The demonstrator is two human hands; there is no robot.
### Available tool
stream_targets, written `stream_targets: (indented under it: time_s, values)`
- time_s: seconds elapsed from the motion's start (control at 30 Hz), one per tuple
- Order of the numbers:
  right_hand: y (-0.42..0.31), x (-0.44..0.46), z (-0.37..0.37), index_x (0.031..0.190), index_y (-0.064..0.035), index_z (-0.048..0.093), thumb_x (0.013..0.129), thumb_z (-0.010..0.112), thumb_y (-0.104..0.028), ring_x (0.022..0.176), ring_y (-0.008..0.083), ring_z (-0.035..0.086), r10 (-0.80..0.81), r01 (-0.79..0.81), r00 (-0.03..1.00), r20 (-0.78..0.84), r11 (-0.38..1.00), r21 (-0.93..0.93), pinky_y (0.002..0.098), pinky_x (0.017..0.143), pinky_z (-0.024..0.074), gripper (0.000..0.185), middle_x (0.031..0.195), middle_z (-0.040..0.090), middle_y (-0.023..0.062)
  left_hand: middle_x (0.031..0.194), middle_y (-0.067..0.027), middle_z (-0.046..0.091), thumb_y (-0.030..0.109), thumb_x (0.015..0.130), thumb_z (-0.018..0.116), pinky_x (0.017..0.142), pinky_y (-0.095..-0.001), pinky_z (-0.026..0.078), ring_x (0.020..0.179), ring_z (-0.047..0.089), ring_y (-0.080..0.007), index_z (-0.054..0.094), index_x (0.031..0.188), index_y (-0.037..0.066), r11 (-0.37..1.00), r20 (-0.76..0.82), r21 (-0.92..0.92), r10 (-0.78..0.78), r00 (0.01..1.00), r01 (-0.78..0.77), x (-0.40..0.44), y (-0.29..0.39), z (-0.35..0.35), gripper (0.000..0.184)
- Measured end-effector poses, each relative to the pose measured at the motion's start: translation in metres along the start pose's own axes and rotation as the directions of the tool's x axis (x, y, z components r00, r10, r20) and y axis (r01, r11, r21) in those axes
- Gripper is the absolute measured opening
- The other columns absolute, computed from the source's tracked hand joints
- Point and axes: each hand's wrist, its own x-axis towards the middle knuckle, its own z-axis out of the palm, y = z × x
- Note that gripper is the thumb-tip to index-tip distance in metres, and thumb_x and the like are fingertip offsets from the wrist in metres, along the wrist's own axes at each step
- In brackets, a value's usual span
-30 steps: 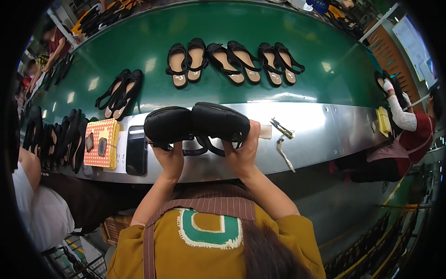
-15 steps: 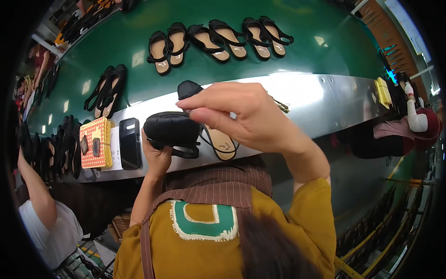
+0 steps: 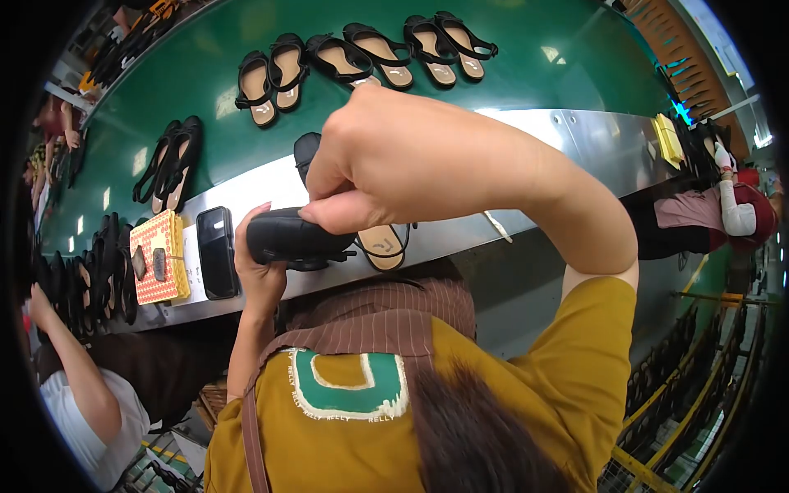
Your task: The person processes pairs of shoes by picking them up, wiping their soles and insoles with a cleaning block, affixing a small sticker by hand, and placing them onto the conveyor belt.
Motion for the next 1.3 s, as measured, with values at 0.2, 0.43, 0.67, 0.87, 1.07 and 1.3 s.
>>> stream_targets:
  time_s: [0.2,0.43,0.67,0.87,1.07,1.3]
  values:
    - [0.005,-0.008,-0.002,0.093,-0.0043,0.071,0.073,0.072,-0.01,0.061,0.0217,0.063,-0.027,0.03,0.999,-0.016,0.986,0.165,0.0308,0.055,0.0484,0.021,0.073,0.066,0.0109,0.112,-0.0128,0.06,-0.016,0.066,0.056,0.091,-0.0321,0.046,0.104,0.059,-0.0239,0.051,0.121,0.004,0.999,-0.026,-0.049,-0.025,0.999,0.023,-0.008,-0.007,0.0,0.058]
    - [0.098,-0.007,0.079,0.136,-0.0061,0.044,0.084,0.065,-0.04,0.087,0.0263,0.066,0.466,-0.466,0.883,-0.053,0.885,0.018,0.0355,0.078,0.0512,0.066,0.097,0.068,0.0139,0.11,-0.0078,0.058,0.002,0.086,0.064,0.092,-0.0288,0.043,0.101,0.056,-0.0158,0.045,0.125,0.0,0.71,-0.093,-0.493,-0.617,0.781,0.503,0.004,-0.01,-0.011,0.043]
    - [0.127,0.015,0.157,0.13,0.0025,0.045,0.085,0.055,-0.028,0.083,0.0427,0.062,0.545,-0.556,0.81,-0.216,0.831,0.013,0.0468,0.076,0.0492,0.055,0.084,0.065,0.0256,0.136,-0.0232,0.034,0.017,0.086,0.062,0.107,-0.039,0.027,0.126,0.036,-0.0344,0.031,0.14,-0.004,0.913,-0.211,0.309,-0.207,0.955,0.267,0.013,-0.006,-0.019,0.066]
    - [0.044,-0.022,0.132,0.132,-0.0008,0.046,0.084,0.058,-0.01,0.074,0.0247,0.066,0.325,-0.296,0.805,-0.496,0.945,0.139,0.0329,0.073,0.0509,0.051,0.082,0.065,0.0157,0.124,-0.0106,0.05,-0.003,0.074,0.07,0.101,-0.0315,0.038,0.116,0.05,-0.019,0.03,0.139,0.003,0.814,0.077,-0.48,-0.33,0.941,0.325,0.039,0.017,0.034,0.076]
    - [0.026,-0.029,0.056,0.112,-0.0006,0.065,0.089,0.057,-0.01,0.078,0.0169,0.065,0.074,0.054,0.882,-0.466,0.965,0.256,0.0273,0.072,0.0505,0.026,0.086,0.068,0.0113,0.101,-0.0054,0.059,-0.012,0.071,0.062,0.086,-0.0266,0.046,0.094,0.058,-0.0147,0.053,0.111,0.002,0.886,0.026,-0.406,-0.236,0.971,0.226,0.022,0.039,0.037,0.044]
    - [0.005,-0.014,0.029,0.094,-0.0008,0.072,0.085,0.065,-0.008,0.069,0.018,0.066,-0.059,0.138,0.95,-0.305,0.961,0.242,0.0269,0.062,0.0498,0.014,0.08,0.07,0.0118,0.103,-0.0071,0.059,-0.006,0.075,0.067,0.081,-0.027,0.047,0.092,0.058,-0.0158,0.052,0.111,0.004,0.964,0.001,-0.257,0.075,0.997,-0.072,0.018,0.056,0.033,0.04]
